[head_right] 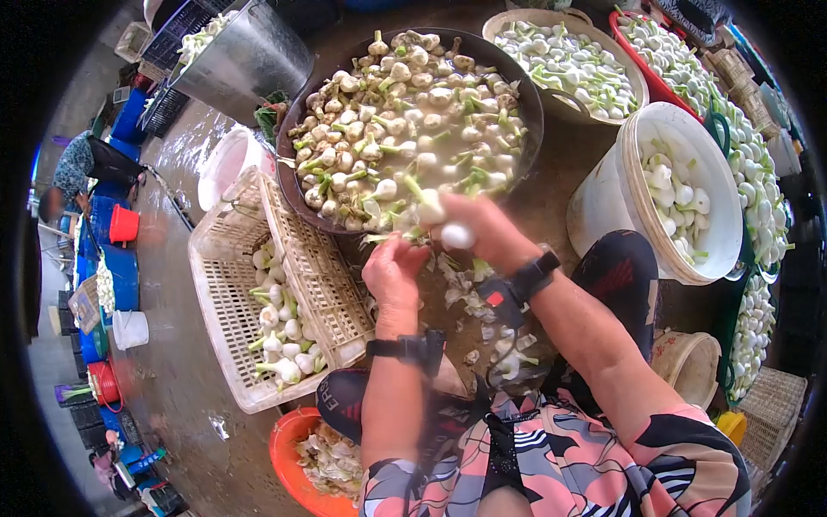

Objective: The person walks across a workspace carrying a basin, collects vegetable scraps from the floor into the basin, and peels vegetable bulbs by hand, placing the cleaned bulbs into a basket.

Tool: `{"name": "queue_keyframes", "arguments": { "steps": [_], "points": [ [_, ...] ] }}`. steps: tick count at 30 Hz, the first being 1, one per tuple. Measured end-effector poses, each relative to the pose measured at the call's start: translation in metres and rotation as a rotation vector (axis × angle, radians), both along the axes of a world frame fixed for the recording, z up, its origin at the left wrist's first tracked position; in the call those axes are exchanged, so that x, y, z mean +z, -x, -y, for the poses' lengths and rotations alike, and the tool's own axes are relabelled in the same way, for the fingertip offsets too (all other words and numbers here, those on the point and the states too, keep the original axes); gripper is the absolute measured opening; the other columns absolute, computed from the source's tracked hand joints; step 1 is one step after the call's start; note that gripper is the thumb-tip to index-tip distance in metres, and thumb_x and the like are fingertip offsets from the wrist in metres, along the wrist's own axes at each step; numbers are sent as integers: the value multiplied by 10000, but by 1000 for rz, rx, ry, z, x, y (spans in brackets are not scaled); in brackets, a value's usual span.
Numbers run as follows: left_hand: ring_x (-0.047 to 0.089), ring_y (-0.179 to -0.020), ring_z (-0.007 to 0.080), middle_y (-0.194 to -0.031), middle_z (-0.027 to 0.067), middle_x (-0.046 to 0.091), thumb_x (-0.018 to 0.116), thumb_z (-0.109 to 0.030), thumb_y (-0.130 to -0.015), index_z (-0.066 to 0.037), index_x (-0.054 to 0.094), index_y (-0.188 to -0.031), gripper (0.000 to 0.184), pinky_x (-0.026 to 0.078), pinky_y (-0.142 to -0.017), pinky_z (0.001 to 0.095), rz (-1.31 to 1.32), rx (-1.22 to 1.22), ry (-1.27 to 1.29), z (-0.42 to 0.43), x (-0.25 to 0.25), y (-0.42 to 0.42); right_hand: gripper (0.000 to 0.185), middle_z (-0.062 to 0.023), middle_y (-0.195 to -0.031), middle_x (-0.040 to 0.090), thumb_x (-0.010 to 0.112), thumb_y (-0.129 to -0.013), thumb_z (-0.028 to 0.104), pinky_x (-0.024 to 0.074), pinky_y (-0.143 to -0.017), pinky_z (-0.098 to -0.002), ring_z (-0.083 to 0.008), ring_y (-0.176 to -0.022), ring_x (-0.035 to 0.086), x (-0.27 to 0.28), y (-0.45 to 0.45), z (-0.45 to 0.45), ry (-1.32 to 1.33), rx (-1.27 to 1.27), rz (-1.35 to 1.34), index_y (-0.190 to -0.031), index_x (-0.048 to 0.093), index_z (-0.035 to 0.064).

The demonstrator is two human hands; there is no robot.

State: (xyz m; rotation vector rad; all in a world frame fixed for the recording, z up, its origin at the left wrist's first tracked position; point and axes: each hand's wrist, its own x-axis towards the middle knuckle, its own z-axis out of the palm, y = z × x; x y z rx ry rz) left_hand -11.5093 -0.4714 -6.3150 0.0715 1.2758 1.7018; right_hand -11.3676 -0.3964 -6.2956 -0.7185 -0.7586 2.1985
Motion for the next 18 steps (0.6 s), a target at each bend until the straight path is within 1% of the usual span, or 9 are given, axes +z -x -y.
{"name": "queue_keyframes", "arguments": {
  "steps": [2,3,6,7,9,11,14,15,18],
  "points": [
    [604,-556,234,-706,91,598,594,-167,-839,11,579,-794,185,546,-542,365,65,56,83,-4,-11,8,384,-150,-1017,607,572,-885,245,545,-604,-258,-193,-815,633,9,-3,-1,3,-35,-85,-1150,514,-27],
    [604,-571,229,-731,103,600,547,-275,-884,-1,532,-963,285,536,-530,361,148,-95,66,-1,-13,13,399,-148,-1041,599,576,-882,233,545,-608,-258,-197,-845,630,16,-3,-2,-60,-62,-24,-1184,498,-16],
    [611,-616,224,-761,123,599,486,-331,-916,-44,412,-1142,373,534,-534,356,105,-413,161,8,13,-1,444,-112,-1063,599,598,-864,187,536,-675,-273,-175,-869,617,21,-3,-1,-220,-87,115,-1254,471,16],
    [624,-708,218,-863,131,611,514,-286,-914,-89,311,-1240,431,541,-580,349,15,-510,51,8,12,-4,440,-104,-1062,599,602,-861,183,531,-696,-275,-166,-872,612,13,0,1,-248,-118,143,-1246,476,13],
    [620,-790,213,-954,112,602,527,-206,-909,-97,320,-1284,443,544,-649,347,-83,-444,-136,6,9,-16,417,-74,-1047,604,609,-857,166,505,-775,-275,-137,-905,593,9,7,6,-245,-119,242,-1222,488,4],
    [616,-872,208,-1044,93,593,541,-126,-903,-105,329,-1329,476,546,-719,344,-182,-371,-323,3,7,-26,322,-50,-986,613,616,-855,169,496,-743,-254,-108,-838,584,4,11,18,-348,-147,308,-1118,565,-11],
    [609,-898,204,-1013,77,596,518,-103,-910,-66,435,-1262,363,545,-743,350,60,-390,-204,9,9,-20,263,-24,-883,627,623,-850,162,487,-693,-236,-82,-757,571,5,5,21,-495,-99,436,-1034,611,-26],
    [608,-896,198,-994,66,598,528,-93,-900,-26,512,-1155,265,545,-745,355,60,-342,-202,10,9,-21,250,-15,-852,630,626,-848,159,483,-678,-230,-75,-734,567,9,3,21,-510,-65,475,-1012,621,-30],
    [630,-851,187,-992,96,601,563,-67,-875,-3,495,-1157,297,559,-701,312,32,-202,-286,8,10,-15,247,-1,-792,633,629,-842,144,477,-653,-223,-68,-719,564,32,2,15,-597,-76,785,-1015,622,-33]
  ]
}}
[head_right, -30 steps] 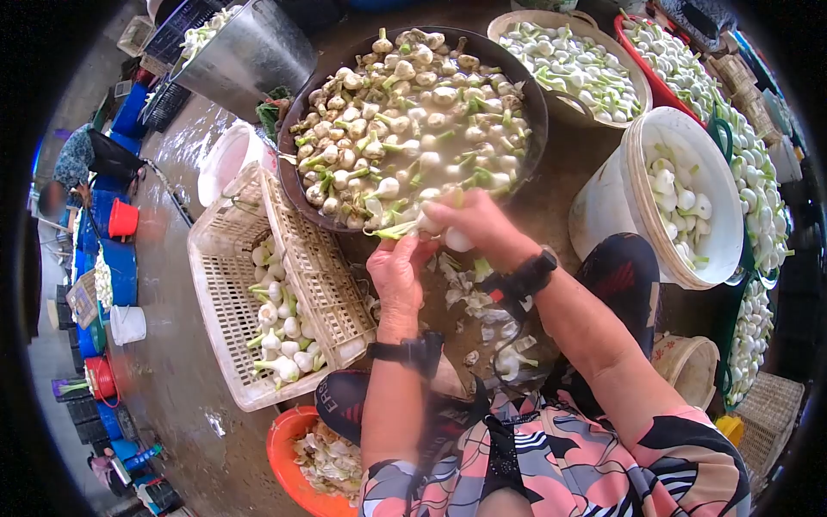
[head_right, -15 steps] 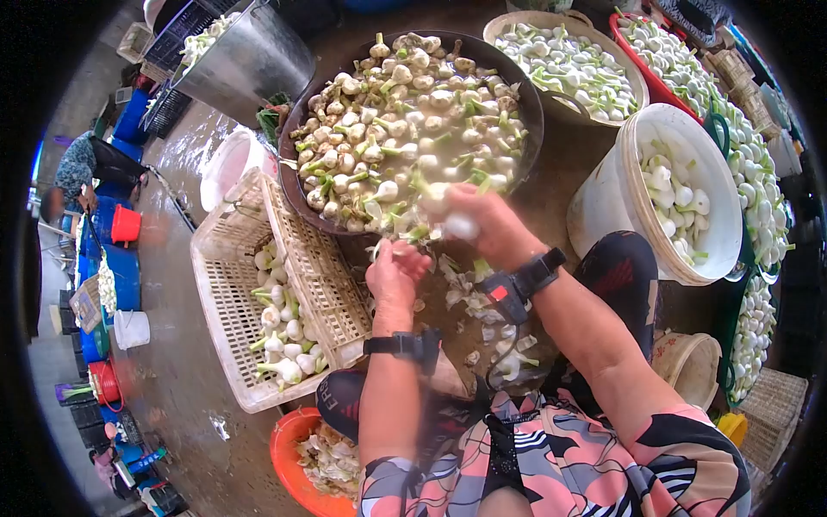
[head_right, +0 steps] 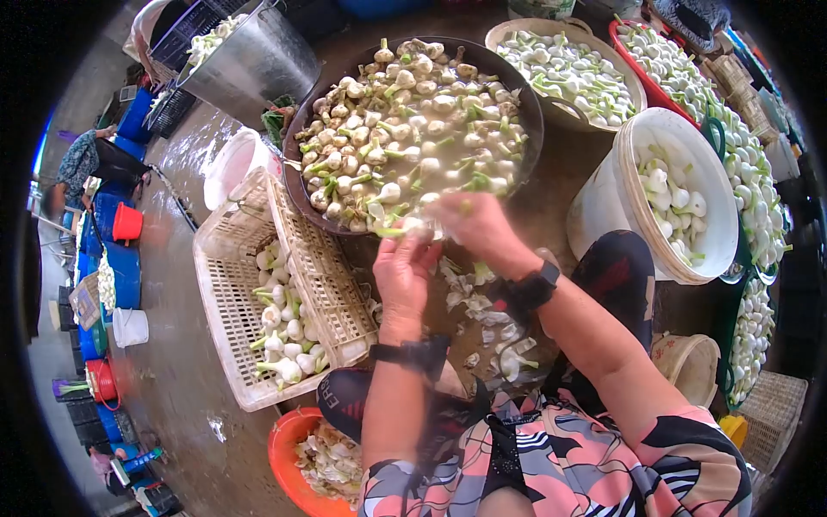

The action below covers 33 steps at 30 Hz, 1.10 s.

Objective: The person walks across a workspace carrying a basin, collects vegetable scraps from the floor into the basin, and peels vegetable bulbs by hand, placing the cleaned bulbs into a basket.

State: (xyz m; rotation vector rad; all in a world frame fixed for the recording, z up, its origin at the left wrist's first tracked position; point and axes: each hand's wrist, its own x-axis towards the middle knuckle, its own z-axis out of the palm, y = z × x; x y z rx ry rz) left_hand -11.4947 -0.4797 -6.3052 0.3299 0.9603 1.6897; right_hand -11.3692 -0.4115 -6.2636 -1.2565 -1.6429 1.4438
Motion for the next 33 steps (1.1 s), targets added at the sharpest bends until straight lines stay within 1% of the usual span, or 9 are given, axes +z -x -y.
{"name": "queue_keyframes", "arguments": {
  "steps": [4,5,11,15,21,27,30,31,33],
  "points": [
    [632,-844,248,-993,134,604,480,-136,-919,5,511,-1093,226,560,-723,383,273,-14,8,1,6,15,252,-21,-848,638,638,-832,131,473,-652,-215,-63,-730,572,7,-4,-6,143,0,-201,-1040,625,-10],
    [615,-890,281,-974,139,614,445,-242,-931,-15,525,-1081,283,521,-791,445,271,-64,20,1,5,16,267,-34,-915,635,632,-832,116,477,-703,-228,-79,-797,582,6,-6,-5,114,70,-163,-1069,614,-4],
    [618,-772,253,-883,106,628,348,-349,-954,-45,548,-1028,371,511,-726,410,337,-180,39,1,-3,18,280,-58,-962,630,637,-804,95,477,-766,-284,-151,-879,597,1,2,5,-253,147,-34,-1079,622,45],
    [584,-674,198,-805,63,611,365,-403,-945,-77,565,-995,386,480,-629,361,230,-183,77,1,3,13,256,-99,-881,616,633,-758,83,492,-706,-348,-258,-820,605,3,7,8,-778,241,268,-1014,632,64],
    [565,-590,169,-717,46,590,452,-418,-908,-64,584,-927,378,453,-505,307,-141,-143,156,7,9,10,149,-99,-791,603,607,-750,75,485,-638,-397,-297,-737,595,10,7,13,-910,306,362,-891,630,32],
    [596,-586,195,-681,67,577,542,-293,-812,-38,590,-862,265,489,-512,318,-175,-207,432,7,5,10,129,-121,-707,619,614,-754,103,491,-619,-380,-305,-658,604,-17,7,7,-565,321,443,-855,652,33],
    [606,-601,211,-709,91,585,560,-253,-772,-29,587,-856,241,503,-515,334,-130,-233,542,11,-12,8,127,-128,-726,644,607,-761,129,496,-628,-362,-302,-671,621,-43,-2,5,-220,237,370,-840,668,52],
    [607,-601,216,-718,98,588,564,-245,-766,-28,586,-852,234,506,-513,339,-143,-220,606,13,-19,10,213,-132,-844,661,598,-758,139,505,-680,-354,-286,-769,640,-53,-8,2,-27,258,272,-952,670,91],
    [611,-605,236,-775,126,603,585,-236,-759,-1,586,-866,259,507,-479,349,-228,-199,734,15,-49,18,298,-128,-917,658,595,-748,136,506,-723,-357,-271,-836,639,-71,-8,5,-163,478,639,-1039,649,105]
  ]
}}
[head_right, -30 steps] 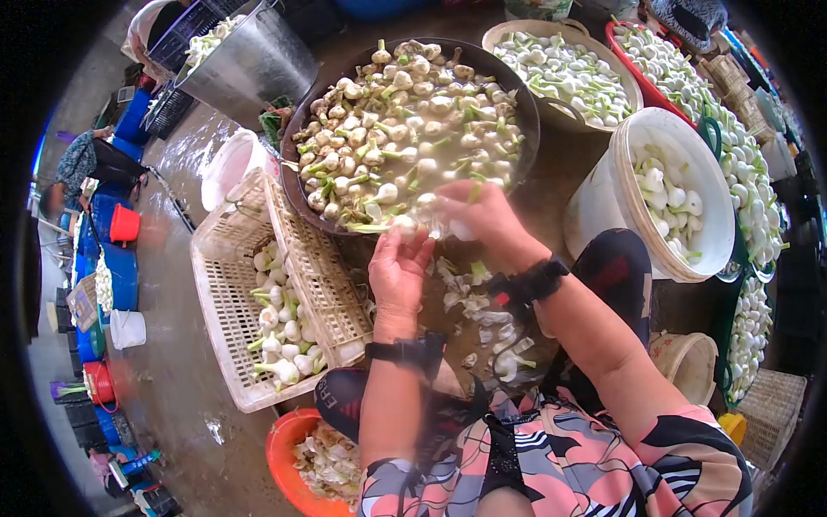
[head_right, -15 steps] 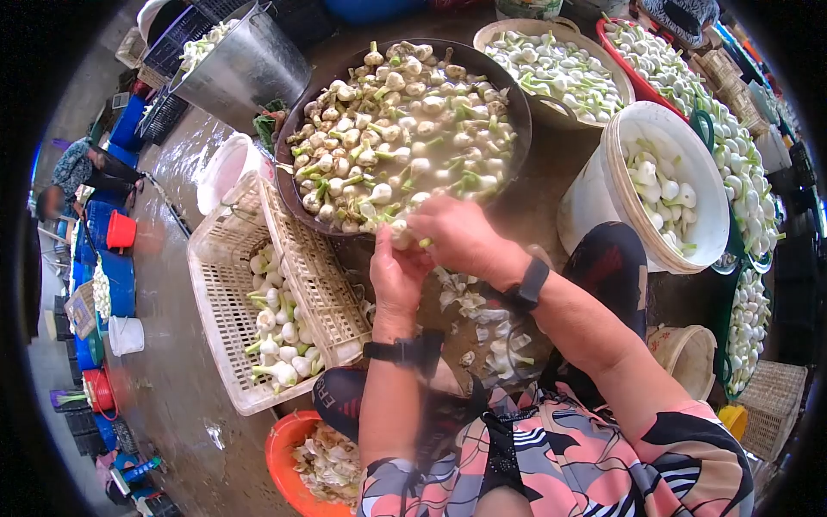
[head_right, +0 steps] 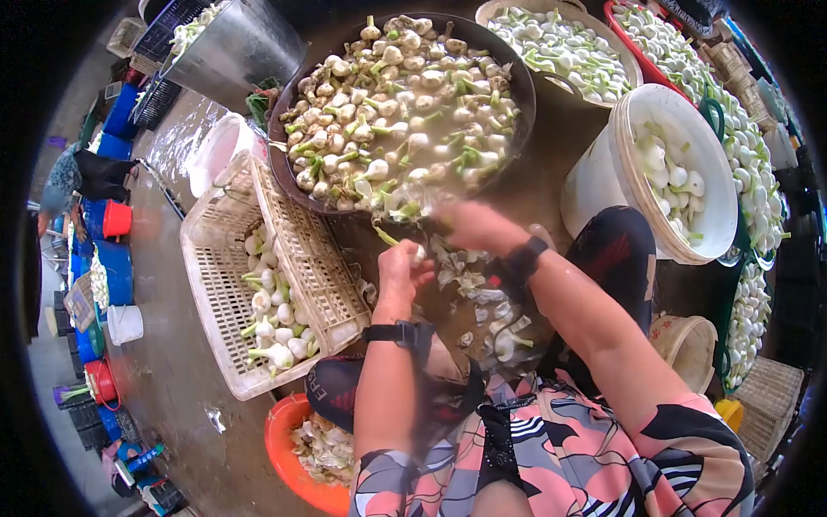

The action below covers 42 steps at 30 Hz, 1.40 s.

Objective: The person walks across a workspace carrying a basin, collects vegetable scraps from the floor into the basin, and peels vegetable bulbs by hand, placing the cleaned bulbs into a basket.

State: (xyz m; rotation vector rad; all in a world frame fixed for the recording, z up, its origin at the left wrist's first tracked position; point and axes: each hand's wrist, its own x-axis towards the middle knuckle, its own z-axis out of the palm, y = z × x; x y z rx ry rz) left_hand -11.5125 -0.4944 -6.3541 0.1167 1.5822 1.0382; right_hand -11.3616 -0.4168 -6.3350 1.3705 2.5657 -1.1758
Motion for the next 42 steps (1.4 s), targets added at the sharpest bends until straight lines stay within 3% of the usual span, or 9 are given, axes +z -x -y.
{"name": "queue_keyframes", "arguments": {
  "steps": [2,7,9,19,23,27,29,37,42],
  "points": [
    [611,-602,241,-781,133,604,596,-254,-760,23,587,-877,301,495,-454,345,-130,-195,101,7,-24,2,448,-122,-1067,629,586,-738,121,503,-790,-366,-257,-943,622,5,7,-2,25,300,501,-1185,582,122],
    [596,-562,235,-759,133,593,615,-295,-765,41,590,-913,368,438,-394,318,-311,-454,226,7,-30,2,375,-146,-926,651,574,-757,105,516,-686,-319,-206,-723,646,16,-4,-16,743,-235,-516,-1129,611,82],
    [568,-519,180,-682,87,570,597,-285,-775,-14,587,-850,282,378,-366,279,-260,-374,174,2,-32,3,249,-137,-765,648,561,-803,122,503,-619,-310,-161,-627,609,0,4,-28,-81,13,109,-1019,651,37],
    [582,-925,410,-943,259,618,546,-401,-747,14,594,-903,446,439,-822,460,-875,-352,144,2,-16,18,293,-3,-771,614,583,-878,298,443,-624,-224,-51,-694,535,203,-155,-75,-517,-565,-455,-1013,653,48],
    [592,-966,383,-971,251,626,556,-380,-771,45,651,-882,449,459,-840,430,-968,-584,279,3,-9,12,457,-91,-821,618,671,-768,372,460,-683,-278,-154,-741,572,161,-285,-123,-783,-382,843,-1040,623,8],
    [622,-848,387,-857,235,643,556,-231,-776,4,665,-794,260,495,-767,449,-1068,-690,149,5,5,1,448,-82,-773,589,639,-788,356,465,-669,-305,-182,-727,572,206,-206,-101,-749,-597,381,-1080,595,19],
    [627,-783,382,-803,221,646,566,-174,-741,8,667,-809,219,506,-719,444,-1101,-647,34,1,8,-2,367,-21,-711,567,592,-839,289,457,-618,-314,-148,-652,537,186,-155,-121,-723,-241,-252,-1109,591,41],
    [626,-794,397,-813,271,626,565,-167,-773,58,320,-1305,628,502,-725,447,-1042,-954,100,8,2,-13,336,-178,-910,633,526,-686,4,483,-815,-408,-337,-918,602,-22,60,-128,-240,286,190,-1011,606,44],
    [633,-733,370,-800,217,640,588,-120,-718,-19,660,-688,128,508,-674,438,-1159,-950,63,11,15,-3,349,-194,-826,629,636,-604,114,501,-718,-415,-355,-830,610,-47,71,-148,-181,325,191,-945,627,39]
  ]
}}
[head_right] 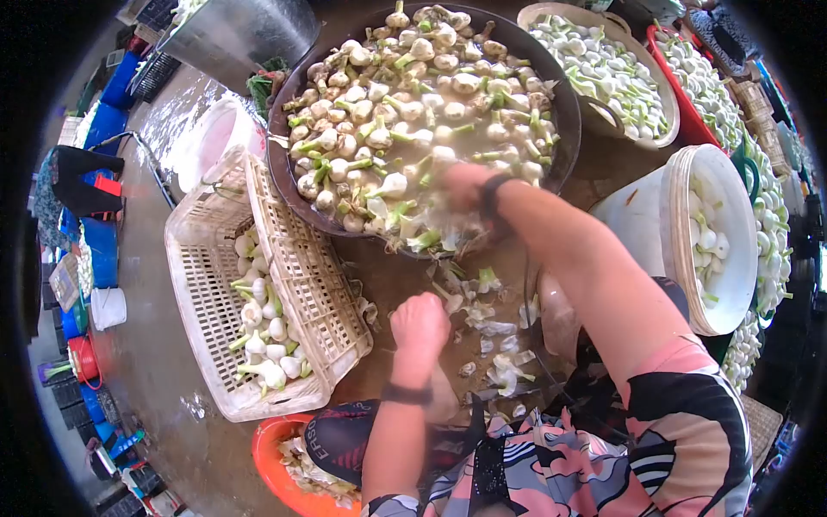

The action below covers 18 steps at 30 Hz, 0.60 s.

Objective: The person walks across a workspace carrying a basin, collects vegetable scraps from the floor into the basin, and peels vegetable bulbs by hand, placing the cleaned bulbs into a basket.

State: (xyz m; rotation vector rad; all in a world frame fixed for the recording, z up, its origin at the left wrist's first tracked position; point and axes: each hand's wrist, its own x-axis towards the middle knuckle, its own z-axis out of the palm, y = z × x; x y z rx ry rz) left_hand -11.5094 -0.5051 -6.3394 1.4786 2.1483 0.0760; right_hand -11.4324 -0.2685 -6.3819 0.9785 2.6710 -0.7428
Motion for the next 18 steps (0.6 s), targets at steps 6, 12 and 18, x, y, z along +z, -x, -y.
{"name": "queue_keyframes", "arguments": {
  "steps": [6,12,18],
  "points": [
    [639,-624,197,-738,108,655,610,-150,-821,35,580,-1073,314,502,-570,309,891,499,-370,-10,7,0,519,-38,-1054,592,583,-645,-24,432,-865,-247,-118,-972,546,73,-26,16,692,-361,-696,-1161,546,20],
    [595,-888,153,-999,78,605,522,-78,-881,-35,536,-1108,232,517,-714,315,2002,837,-787,-14,19,5,542,-57,-1095,576,762,-690,68,434,-910,-284,-126,-1019,540,101,-27,124,858,-396,-1063,-1158,500,-6],
    [588,-669,130,-833,49,601,558,13,-795,-9,583,-961,170,485,-555,231,1900,940,-686,-5,23,8,473,-111,-1081,598,687,-653,-13,481,-849,-345,-256,-998,576,105,-41,178,-35,-242,-897,-1102,550,48]
  ]
}}
